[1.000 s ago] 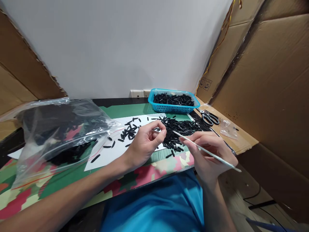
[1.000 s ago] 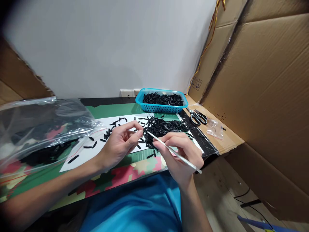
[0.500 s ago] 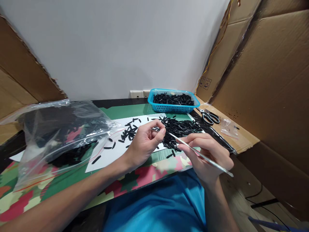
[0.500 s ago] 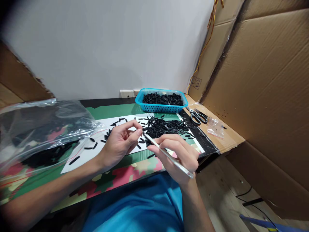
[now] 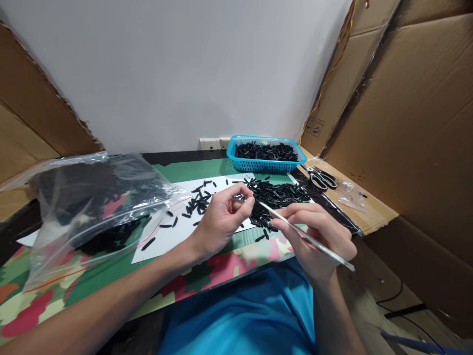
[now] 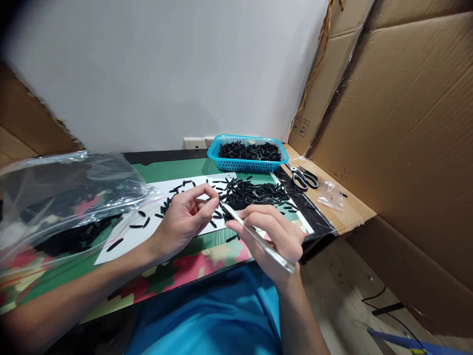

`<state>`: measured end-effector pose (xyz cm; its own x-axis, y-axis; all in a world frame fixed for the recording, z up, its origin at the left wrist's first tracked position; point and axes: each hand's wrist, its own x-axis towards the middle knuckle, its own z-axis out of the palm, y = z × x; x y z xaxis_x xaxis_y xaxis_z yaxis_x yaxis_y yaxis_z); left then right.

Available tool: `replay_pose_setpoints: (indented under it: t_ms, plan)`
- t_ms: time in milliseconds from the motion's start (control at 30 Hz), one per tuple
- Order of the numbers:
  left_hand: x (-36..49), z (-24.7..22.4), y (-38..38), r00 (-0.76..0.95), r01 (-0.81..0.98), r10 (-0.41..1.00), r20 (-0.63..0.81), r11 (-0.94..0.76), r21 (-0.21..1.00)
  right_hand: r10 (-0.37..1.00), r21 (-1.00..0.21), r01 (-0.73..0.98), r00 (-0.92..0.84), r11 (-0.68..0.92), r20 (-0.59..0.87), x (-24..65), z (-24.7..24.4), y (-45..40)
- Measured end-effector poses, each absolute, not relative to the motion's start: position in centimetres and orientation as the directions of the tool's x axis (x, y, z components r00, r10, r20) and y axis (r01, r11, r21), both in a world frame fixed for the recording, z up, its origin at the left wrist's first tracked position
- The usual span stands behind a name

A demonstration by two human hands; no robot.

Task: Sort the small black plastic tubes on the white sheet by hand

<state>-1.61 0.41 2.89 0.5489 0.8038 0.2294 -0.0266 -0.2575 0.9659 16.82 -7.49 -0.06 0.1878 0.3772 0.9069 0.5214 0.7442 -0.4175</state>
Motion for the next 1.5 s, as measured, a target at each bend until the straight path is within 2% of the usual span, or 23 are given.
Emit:
replay_pose_setpoints:
  t_ms: [200, 433, 833, 1133, 1233, 1333, 1400, 1500]
  plan:
    - [-1.6, 3.1, 0.2, 0.528, 0.052, 0.811, 0.253, -0.328, 0.943, 0.363, -0.343, 0.561, 0.08, 0.753, 0.928, 16.9, -0.3, -7.0]
    - [-1.8, 2.4, 0.0, 0.586, 0.156, 0.748, 0.312, -0.482, 0.862, 0.481, -0.39, 0.548, -0.025, 0.74, 0.876, 16.8, -0.4, -6.6]
    - [-2.1, 2.2, -0.2, 0.598, 0.162, 0.737, 0.314, -0.495, 0.854, 0.453, -0.312, 0.626, -0.075, 0.715, 0.888, 15.8, -0.5, -6.3]
    - [-1.9, 2.0, -0.5, 0.589, 0.076, 0.734, 0.338, -0.466, 0.881, 0.276, -0.168, 0.767, -0.013, 0.619, 0.961, 13.8, -1.4, -5.9]
    - [-1.9, 2.2, -0.5, 0.572, 0.06, 0.747, 0.338, -0.449, 0.891, 0.276, -0.283, 0.715, 0.13, 0.64, 0.952, 13.8, -1.6, -6.1]
    - [-1.9, 2.6, -0.5, 0.568, 0.054, 0.751, 0.338, -0.443, 0.895, 0.396, -0.49, 0.502, 0.288, 0.713, 0.872, 14.3, -1.2, -6.4]
    - [-2.0, 2.7, -0.4, 0.583, 0.059, 0.745, 0.325, -0.438, 0.897, 0.489, -0.573, 0.362, 0.301, 0.736, 0.819, 14.8, -0.9, -6.5]
    - [-2.1, 2.6, -0.4, 0.594, 0.057, 0.739, 0.317, -0.432, 0.9, 0.577, -0.637, 0.258, 0.276, 0.726, 0.769, 15.5, -0.7, -6.5]
